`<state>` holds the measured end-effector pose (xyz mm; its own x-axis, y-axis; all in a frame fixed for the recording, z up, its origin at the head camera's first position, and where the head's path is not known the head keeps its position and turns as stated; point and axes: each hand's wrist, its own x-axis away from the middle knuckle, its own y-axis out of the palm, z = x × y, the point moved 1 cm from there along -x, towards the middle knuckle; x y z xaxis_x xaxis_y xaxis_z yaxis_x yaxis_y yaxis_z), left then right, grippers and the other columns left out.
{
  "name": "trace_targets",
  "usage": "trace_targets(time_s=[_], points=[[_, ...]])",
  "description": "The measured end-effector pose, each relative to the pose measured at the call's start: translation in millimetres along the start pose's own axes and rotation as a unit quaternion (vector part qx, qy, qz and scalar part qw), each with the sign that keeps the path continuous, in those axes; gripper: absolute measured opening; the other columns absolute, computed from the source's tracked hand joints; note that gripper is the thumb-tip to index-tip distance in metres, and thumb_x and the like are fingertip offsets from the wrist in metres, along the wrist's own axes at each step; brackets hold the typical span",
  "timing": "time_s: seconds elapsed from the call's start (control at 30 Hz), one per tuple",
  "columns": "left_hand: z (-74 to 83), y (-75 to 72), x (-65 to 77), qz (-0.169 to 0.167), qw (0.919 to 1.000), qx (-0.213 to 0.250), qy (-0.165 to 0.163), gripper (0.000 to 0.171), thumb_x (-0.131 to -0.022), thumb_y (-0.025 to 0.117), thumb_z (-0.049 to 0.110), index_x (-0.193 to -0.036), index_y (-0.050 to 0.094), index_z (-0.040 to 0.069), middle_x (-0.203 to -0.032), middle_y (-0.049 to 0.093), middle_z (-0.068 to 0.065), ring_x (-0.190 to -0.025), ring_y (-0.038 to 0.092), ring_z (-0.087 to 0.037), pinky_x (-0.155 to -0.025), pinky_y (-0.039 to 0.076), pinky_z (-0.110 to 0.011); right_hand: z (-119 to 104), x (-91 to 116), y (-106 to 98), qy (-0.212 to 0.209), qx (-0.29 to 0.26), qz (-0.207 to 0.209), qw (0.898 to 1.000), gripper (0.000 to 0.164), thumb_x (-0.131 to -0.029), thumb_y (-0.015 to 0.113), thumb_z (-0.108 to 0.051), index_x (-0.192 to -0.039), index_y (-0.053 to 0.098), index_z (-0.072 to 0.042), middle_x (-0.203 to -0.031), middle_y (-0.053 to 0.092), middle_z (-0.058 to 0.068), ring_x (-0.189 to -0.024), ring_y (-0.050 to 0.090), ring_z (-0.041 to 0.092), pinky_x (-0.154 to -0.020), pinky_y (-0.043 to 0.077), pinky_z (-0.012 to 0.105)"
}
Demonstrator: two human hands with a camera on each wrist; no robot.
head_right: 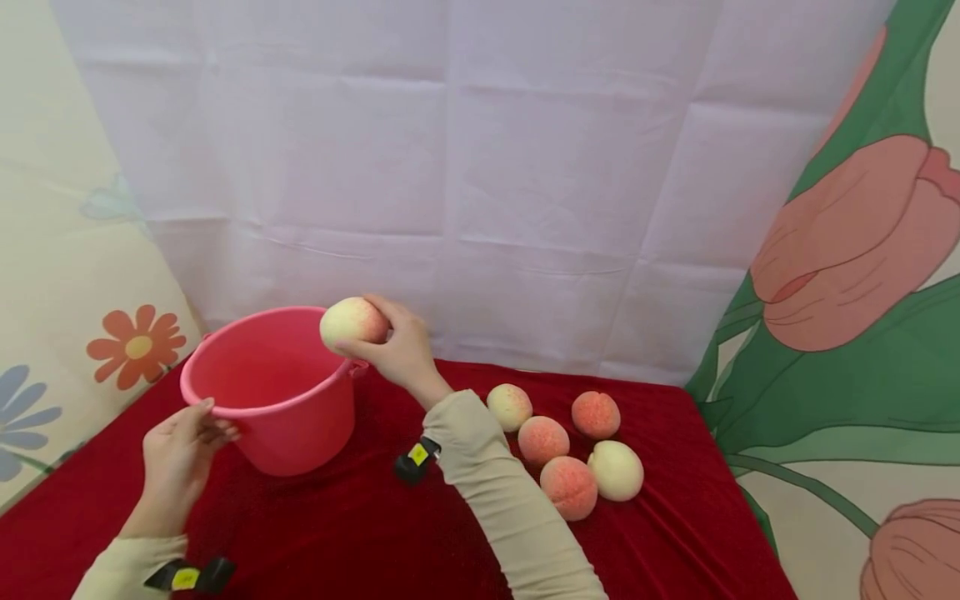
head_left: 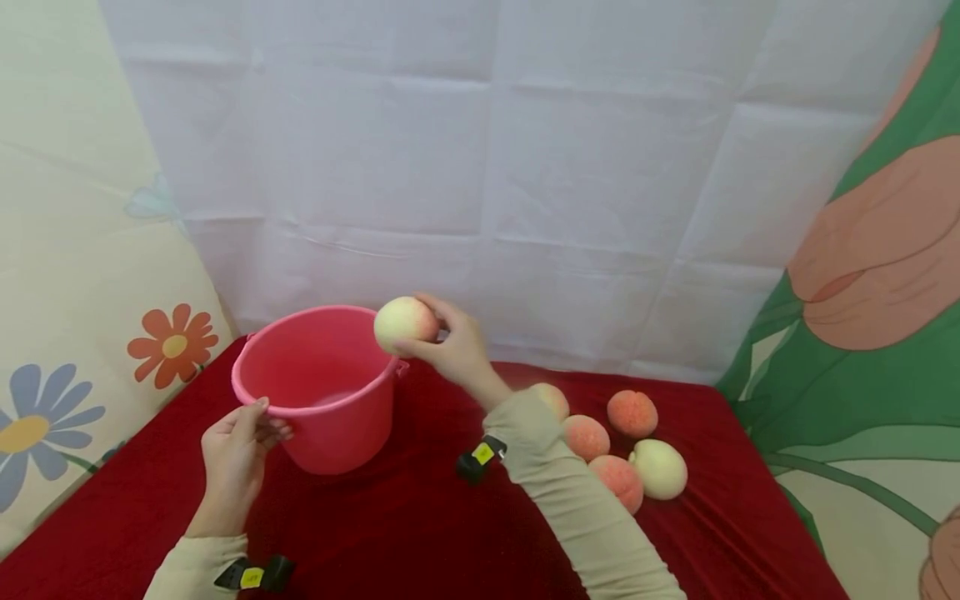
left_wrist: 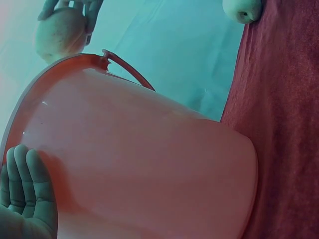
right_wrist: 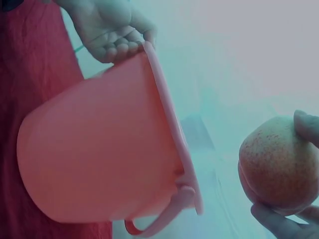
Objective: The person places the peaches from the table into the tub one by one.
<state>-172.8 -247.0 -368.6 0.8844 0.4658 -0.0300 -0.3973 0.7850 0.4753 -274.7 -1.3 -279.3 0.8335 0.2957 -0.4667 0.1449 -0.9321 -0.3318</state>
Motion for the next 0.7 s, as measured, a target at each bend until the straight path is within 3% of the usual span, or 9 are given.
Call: trace_targets(time_s=[0.37,0.57,0.7], points=[[0.3,-0.4,1.0,-0.006,0.9999,0.011,0.003,0.023,-0.089,0.059,0.017,-0.071,0.069,0.008,-0.061,0.064,-0.002,-0.054,0.063,-0.012,-0.057,0.054,-0.023,-3,-3,29,0.005,-0.037,-0.018,0.999,0.062,-0.068,0.08,-0.013,-0.125,0.054,-0.007,-0.116,0.057,0.011,-0.071,0.059,0.016,-0.052,0.052,0.023],[0.1,-0.7,2.0,-0.008,0.9999,0.01,0.001,0.023,-0.089,0.059,0.018,-0.071,0.07,0.009,-0.061,0.064,-0.002,-0.054,0.063,-0.012,-0.058,0.054,-0.023,-5,-3,42,-0.006,0.0,-0.019,1.0,0.062,-0.068,0.08,-0.019,-0.124,0.055,-0.009,-0.119,0.058,0.004,-0.095,0.055,0.013,-0.071,0.049,0.018],[-0.1,0.4,1.3,-0.003,1.0,0.008,0.002,0.023,-0.089,0.058,0.017,-0.071,0.07,0.008,-0.061,0.064,-0.002,-0.054,0.063,-0.012,-0.058,0.054,-0.023,-5,-2,49,-0.006,0.01,-0.022,1.0,0.062,-0.068,0.08,-0.021,-0.124,0.056,-0.01,-0.12,0.057,0.002,-0.102,0.053,0.013,-0.076,0.048,0.019]])
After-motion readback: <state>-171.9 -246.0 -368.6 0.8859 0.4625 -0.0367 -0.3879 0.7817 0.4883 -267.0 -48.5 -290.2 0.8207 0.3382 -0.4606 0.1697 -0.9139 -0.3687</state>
